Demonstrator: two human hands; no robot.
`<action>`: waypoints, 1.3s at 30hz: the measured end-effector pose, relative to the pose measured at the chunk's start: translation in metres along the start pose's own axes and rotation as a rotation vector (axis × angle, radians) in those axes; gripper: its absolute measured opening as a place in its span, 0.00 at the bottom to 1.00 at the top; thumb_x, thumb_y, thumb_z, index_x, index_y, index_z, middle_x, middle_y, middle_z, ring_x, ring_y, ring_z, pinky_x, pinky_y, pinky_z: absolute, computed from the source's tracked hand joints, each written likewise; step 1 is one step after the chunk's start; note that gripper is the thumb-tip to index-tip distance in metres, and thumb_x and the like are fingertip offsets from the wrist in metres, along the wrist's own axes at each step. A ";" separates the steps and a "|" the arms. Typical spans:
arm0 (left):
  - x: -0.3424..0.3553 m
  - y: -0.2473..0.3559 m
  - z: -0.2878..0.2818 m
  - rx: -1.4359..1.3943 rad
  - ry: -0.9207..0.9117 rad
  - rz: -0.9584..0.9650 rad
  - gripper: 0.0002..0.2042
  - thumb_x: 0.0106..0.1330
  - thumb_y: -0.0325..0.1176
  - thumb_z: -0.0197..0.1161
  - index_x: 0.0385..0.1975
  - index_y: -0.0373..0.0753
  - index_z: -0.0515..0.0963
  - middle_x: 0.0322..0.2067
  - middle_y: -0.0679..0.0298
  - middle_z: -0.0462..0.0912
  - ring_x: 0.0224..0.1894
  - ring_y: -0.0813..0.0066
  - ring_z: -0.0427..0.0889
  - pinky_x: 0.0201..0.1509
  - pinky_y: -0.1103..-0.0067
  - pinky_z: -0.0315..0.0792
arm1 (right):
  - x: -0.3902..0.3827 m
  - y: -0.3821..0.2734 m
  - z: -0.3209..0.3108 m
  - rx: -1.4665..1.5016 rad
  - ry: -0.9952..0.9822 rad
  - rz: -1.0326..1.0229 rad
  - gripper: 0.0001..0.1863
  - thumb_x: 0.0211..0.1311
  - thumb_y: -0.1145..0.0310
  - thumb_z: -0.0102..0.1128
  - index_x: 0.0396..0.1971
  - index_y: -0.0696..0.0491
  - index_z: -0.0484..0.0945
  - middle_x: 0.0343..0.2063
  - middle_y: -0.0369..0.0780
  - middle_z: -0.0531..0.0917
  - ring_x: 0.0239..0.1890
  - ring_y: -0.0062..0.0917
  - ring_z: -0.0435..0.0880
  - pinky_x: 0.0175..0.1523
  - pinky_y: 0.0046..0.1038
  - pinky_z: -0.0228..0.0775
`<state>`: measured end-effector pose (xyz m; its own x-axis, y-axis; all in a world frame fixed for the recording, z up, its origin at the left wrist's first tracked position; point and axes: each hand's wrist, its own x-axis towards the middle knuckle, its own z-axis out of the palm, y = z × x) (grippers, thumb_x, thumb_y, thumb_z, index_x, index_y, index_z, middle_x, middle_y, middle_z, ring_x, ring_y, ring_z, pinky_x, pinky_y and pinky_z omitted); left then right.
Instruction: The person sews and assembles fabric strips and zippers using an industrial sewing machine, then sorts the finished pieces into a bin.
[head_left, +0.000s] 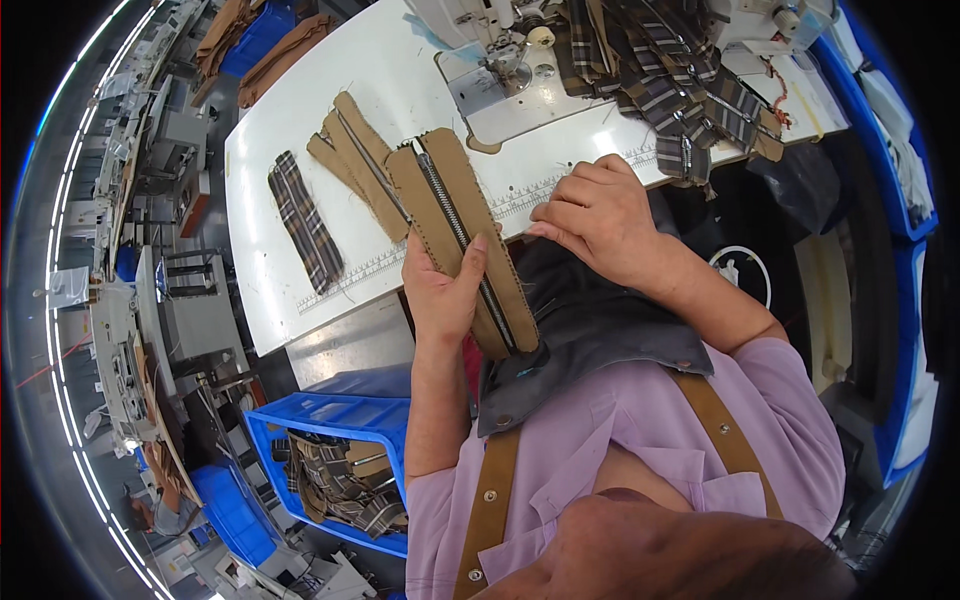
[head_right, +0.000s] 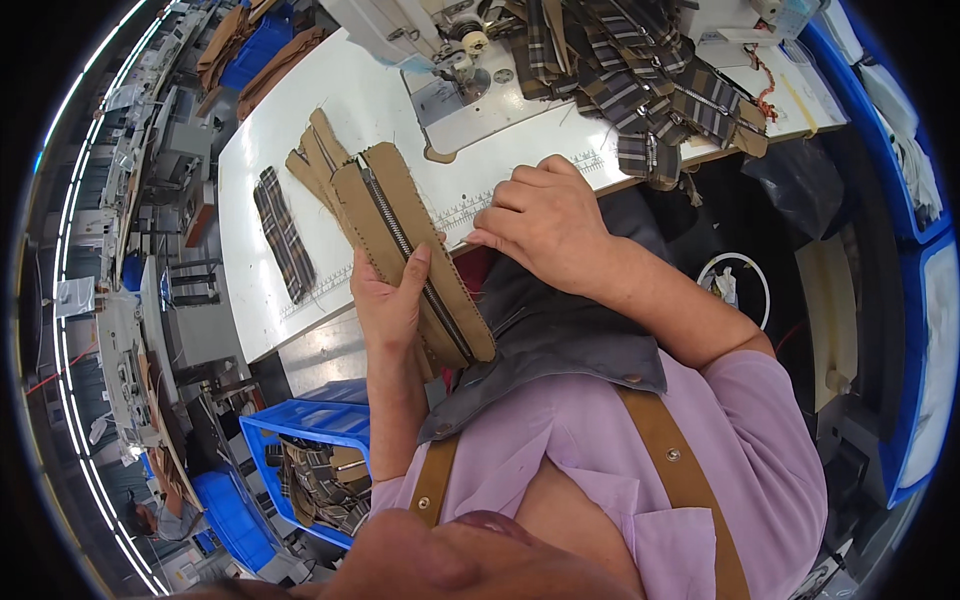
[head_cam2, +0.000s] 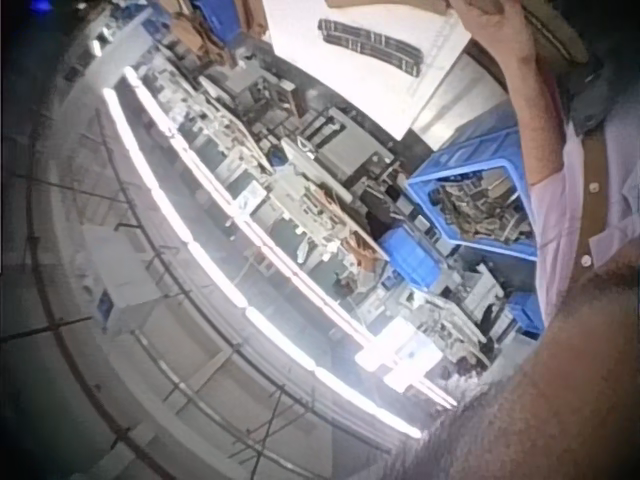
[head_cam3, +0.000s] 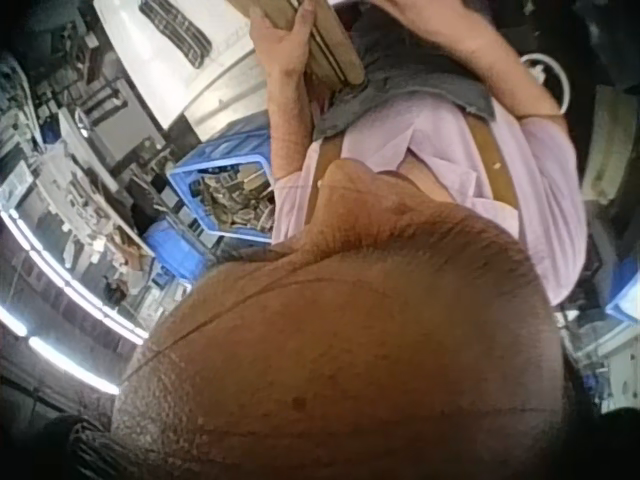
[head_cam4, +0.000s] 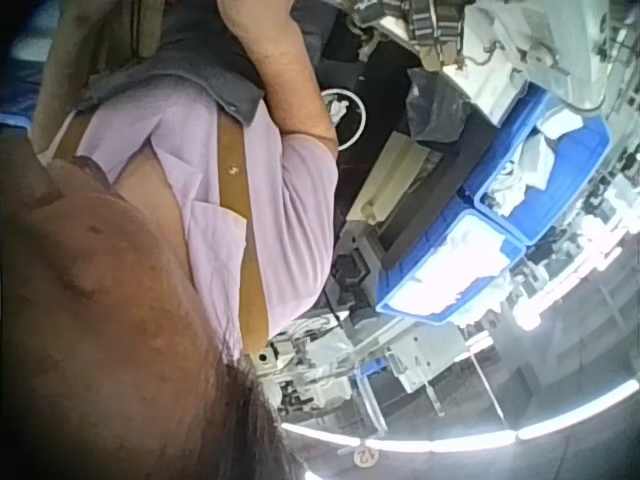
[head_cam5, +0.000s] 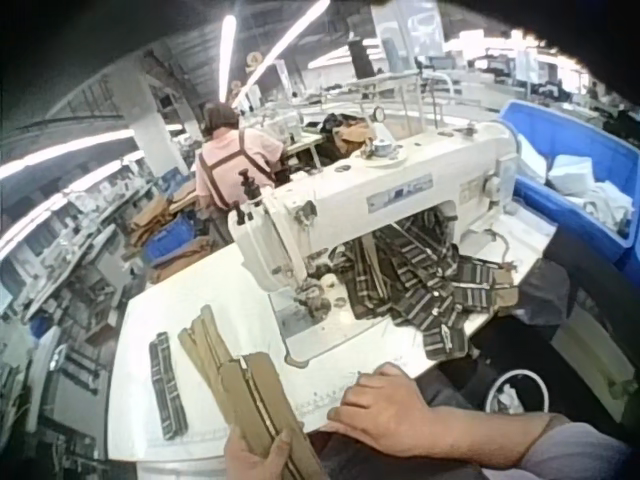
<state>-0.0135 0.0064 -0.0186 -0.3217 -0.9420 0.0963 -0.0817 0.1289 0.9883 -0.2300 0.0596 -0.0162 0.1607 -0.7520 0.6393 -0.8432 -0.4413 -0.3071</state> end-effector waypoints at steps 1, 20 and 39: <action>-0.002 0.000 -0.001 -0.002 0.005 -0.001 0.16 0.65 0.23 0.63 0.51 0.32 0.71 0.41 0.60 0.83 0.43 0.76 0.82 0.50 0.78 0.76 | 0.001 -0.002 0.001 -0.006 0.017 -0.009 0.09 0.51 0.59 0.71 0.28 0.46 0.82 0.22 0.30 0.75 0.28 0.24 0.75 0.38 0.29 0.61; -0.005 0.005 -0.003 -0.224 0.002 -0.055 0.17 0.66 0.21 0.63 0.53 0.31 0.69 0.43 0.55 0.82 0.45 0.67 0.85 0.50 0.74 0.79 | -0.001 -0.013 0.015 -0.014 0.020 -0.050 0.10 0.47 0.60 0.74 0.28 0.46 0.83 0.22 0.30 0.75 0.27 0.23 0.76 0.37 0.28 0.61; -0.002 -0.010 -0.012 -0.215 0.032 -0.079 0.18 0.66 0.24 0.64 0.54 0.33 0.69 0.44 0.57 0.83 0.45 0.73 0.83 0.52 0.76 0.76 | -0.001 0.005 -0.027 0.700 0.020 0.089 0.08 0.59 0.67 0.66 0.23 0.54 0.80 0.22 0.35 0.76 0.26 0.25 0.73 0.38 0.26 0.63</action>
<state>-0.0009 0.0032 -0.0277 -0.2920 -0.9562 0.0183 0.0983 -0.0109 0.9951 -0.2479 0.0717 0.0010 0.0910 -0.7936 0.6016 -0.3233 -0.5950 -0.7359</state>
